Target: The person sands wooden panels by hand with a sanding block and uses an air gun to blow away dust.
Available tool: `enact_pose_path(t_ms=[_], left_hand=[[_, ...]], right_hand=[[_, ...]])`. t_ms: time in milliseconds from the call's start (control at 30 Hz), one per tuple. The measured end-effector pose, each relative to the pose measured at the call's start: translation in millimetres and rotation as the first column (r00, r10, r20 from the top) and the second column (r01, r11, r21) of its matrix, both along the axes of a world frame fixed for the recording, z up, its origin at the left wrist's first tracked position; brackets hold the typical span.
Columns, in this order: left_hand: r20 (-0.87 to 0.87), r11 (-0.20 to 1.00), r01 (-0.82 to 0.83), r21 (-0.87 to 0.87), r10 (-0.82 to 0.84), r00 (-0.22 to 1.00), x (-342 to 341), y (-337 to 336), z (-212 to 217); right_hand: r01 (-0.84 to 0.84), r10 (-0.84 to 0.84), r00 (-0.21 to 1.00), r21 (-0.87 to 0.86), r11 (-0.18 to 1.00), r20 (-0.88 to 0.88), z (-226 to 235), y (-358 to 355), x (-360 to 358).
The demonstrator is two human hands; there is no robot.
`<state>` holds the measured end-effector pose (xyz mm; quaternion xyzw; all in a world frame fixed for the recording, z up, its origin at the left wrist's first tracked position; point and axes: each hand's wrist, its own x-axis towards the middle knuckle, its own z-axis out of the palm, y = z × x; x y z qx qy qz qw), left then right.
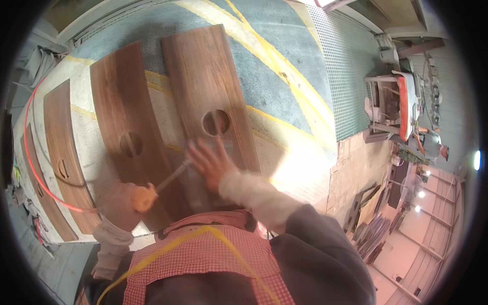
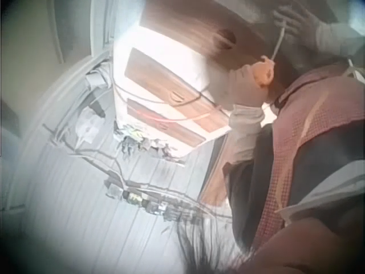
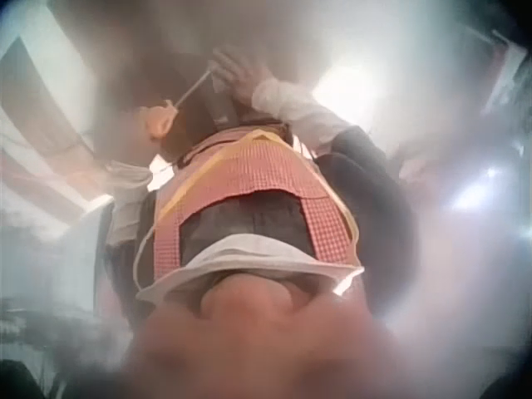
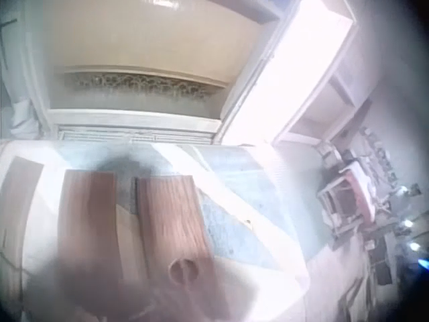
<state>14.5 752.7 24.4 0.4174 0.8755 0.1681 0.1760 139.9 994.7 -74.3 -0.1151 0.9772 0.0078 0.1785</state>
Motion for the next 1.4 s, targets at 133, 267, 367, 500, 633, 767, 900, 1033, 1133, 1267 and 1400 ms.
enact_pose_path(t_ms=[133, 267, 367, 500, 633, 767, 900, 1033, 1133, 1267, 1400], left_hand=[[-0.012, 0.954, -0.293, -0.065, 0.293, 0.956, -2.9, -16.2, -20.3], [-0.226, 0.949, -0.314, -0.027, 0.300, 0.927, 3.0, -5.7, -49.9], [-0.331, 0.953, -0.302, -0.012, 0.282, 0.901, 5.8, 6.9, -51.0], [-0.068, 0.972, -0.186, 0.141, 0.197, 0.978, -2.7, 26.6, -39.1], [-0.120, 0.996, 0.038, -0.076, -0.047, 0.992, -8.9, 53.1, -30.3], [0.039, 0.995, -0.096, 0.010, 0.096, 0.995, 3.9, 47.5, -36.9], [0.030, 0.998, -0.053, -0.040, 0.054, 0.998, 15.7, 57.3, -37.1], [0.035, 0.935, 0.009, -0.354, 0.004, 0.999, 22.5, 51.7, -31.2], [-0.083, 0.902, -0.210, -0.376, 0.193, 0.978, -17.1, 46.3, -19.7], [-0.067, 0.930, -0.040, -0.365, 0.016, 0.998, 18.3, 15.7, -1.4], [0.012, 0.850, 0.446, -0.279, -0.462, 0.887, 63.8, -8.7, 15.0]], right_hand=[[0.042, -0.046, 0.999, -0.227, 0.973, -0.014, -2.4, -1.4, 88.4], [0.250, -0.247, 0.964, 0.019, 0.968, -0.096, 10.9, 51.8, -63.7], [0.240, -0.224, 0.923, 0.016, 0.971, -0.312, -24.7, 114.7, -185.2], [0.397, -0.366, 0.815, -0.028, 0.917, -0.450, -60.8, 177.7, -311.3], [0.383, -0.328, 0.729, -0.038, 0.923, -0.600, -65.4, 169.8, -297.3], [0.340, -0.324, 0.861, -0.031, 0.940, -0.392, -26.6, 113.0, -146.5], [0.464, -0.465, 0.883, -0.025, 0.886, -0.061, -5.7, 54.7, 53.7], [0.519, -0.530, 0.837, -0.111, 0.848, -0.134, -7.3, 11.8, 175.3], [0.644, -0.671, 0.732, -0.197, 0.739, -0.123, 1.7, -1.8, 189.2], [0.688, -0.724, 0.664, -0.223, 0.690, -0.189, 15.4, -3.6, 195.2], [0.762, -0.782, 0.599, -0.178, 0.623, -0.173, 3.9, 1.3, 213.6]])
